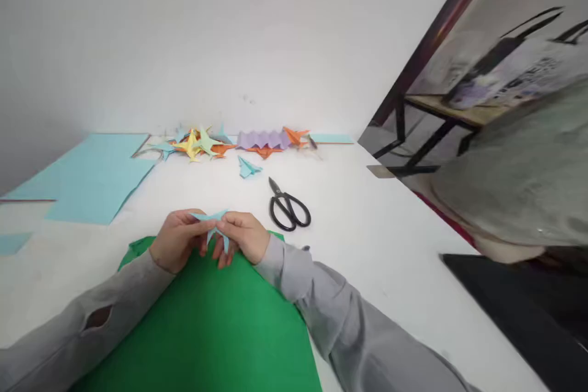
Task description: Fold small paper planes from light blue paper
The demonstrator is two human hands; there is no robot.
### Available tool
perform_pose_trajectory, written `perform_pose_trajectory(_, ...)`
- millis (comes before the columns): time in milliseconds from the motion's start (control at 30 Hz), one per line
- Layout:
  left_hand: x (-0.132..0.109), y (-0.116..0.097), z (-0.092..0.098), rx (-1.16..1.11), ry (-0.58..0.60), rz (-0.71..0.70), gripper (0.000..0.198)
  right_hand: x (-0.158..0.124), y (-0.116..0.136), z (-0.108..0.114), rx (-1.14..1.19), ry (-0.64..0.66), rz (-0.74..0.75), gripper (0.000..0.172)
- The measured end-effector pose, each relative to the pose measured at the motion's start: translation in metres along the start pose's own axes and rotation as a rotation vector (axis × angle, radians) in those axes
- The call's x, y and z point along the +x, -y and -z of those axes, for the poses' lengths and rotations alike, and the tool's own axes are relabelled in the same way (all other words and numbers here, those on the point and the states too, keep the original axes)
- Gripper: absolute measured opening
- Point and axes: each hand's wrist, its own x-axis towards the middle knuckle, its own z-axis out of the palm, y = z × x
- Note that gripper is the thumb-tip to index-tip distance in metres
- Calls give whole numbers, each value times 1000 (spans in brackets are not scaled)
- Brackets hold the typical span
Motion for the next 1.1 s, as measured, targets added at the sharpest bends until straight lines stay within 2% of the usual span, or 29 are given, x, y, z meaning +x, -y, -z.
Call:
perform_pose_trajectory(233, 0, -3, -3, -4, -36, -3, 27, -4, 1, -8, -44, -33, 37, 35)
perform_pose_trajectory(533, 0, -2, -3, -33, -97, -45, 31, -5, -1, -6, -81, -90, 115, 31)
perform_pose_trajectory(767, 2, -2, -2, -131, -87, -57, 38, -5, 0, -7, -80, -104, 128, 30)
perform_pose_trajectory(867, 3, -2, -2, -95, -81, -60, 47, -5, 0, -7, -83, -110, 130, 30)
perform_pose_trajectory(1000, 2, 0, -2, 60, -20, -78, 32, -6, 0, -7, -88, -103, 136, 32)
perform_pose_trajectory(1100, 1, 0, -2, 91, 9, -86, 24, -5, 0, -6, -68, -92, 125, 33)
